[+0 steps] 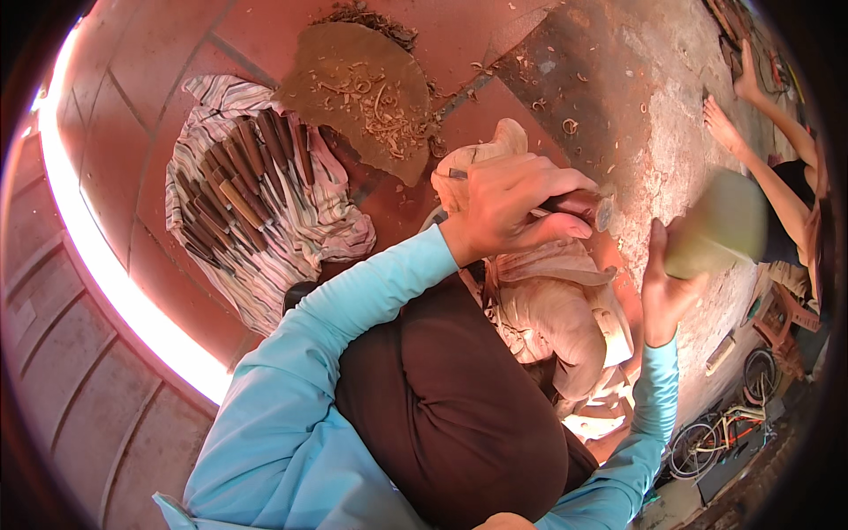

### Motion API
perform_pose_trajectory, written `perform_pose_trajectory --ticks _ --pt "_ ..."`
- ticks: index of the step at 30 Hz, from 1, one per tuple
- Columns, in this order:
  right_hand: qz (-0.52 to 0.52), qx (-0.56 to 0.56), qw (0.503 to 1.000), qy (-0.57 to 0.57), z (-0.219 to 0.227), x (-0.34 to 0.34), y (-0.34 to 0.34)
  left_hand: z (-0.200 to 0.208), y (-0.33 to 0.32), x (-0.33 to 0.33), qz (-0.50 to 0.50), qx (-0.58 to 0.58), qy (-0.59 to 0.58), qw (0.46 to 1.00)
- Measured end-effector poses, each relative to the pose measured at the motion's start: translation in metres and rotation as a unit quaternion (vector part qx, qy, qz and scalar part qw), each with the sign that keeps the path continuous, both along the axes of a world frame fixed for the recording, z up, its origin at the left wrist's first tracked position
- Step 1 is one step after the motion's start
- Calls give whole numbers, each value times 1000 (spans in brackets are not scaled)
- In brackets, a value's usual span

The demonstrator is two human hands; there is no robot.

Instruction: The person carves a wooden sculpture of a figure using a chisel and a wooden mallet. They repeatedly strike the chisel to shape the wood, focusing on the torso and limbs of the figure.

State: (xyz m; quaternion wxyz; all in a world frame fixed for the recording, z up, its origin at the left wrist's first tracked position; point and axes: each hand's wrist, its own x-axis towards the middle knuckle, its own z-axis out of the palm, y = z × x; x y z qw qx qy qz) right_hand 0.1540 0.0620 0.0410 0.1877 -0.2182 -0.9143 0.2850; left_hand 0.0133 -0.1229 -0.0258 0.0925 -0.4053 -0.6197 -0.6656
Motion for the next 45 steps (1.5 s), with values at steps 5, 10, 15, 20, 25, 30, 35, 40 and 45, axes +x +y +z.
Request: perform_pose_trajectory --ticks 5,10,15,20,25,30,35,40,45 --pt "90 150 982 -74 8 -5 -6 -1 0 -1 1 -4 -2 1000" --pt "21 19 1000 -7 -4 7 5 -5 -3 -1 -4 19 -22 1000" --pt "134 195 969 -69 19 -20 -14 -8 -12 0 36 50 -50 997" --pt "29 -10 999 32 10 -11 -18 -10 -3 -1 64 115 -50 990" --pt "132 212 962 -107 22 -24 -15 -19 -11 -2 48 63 -66 995" --pt "71 77 994 -28 7 -11 -11 -32 -8 -2 37 96 -63 993" --pt "111 170 964 -173 14 -30 -23 -33 -37 -14 27 -131 -36 990" --pt "41 73 988 -133 -8 -10 -23 -27 -89 -36 50 -319 -320 891" --pt "-19 32 992 -119 -18 -6 -28 -41 -80 -35 -37 -393 -319 862"
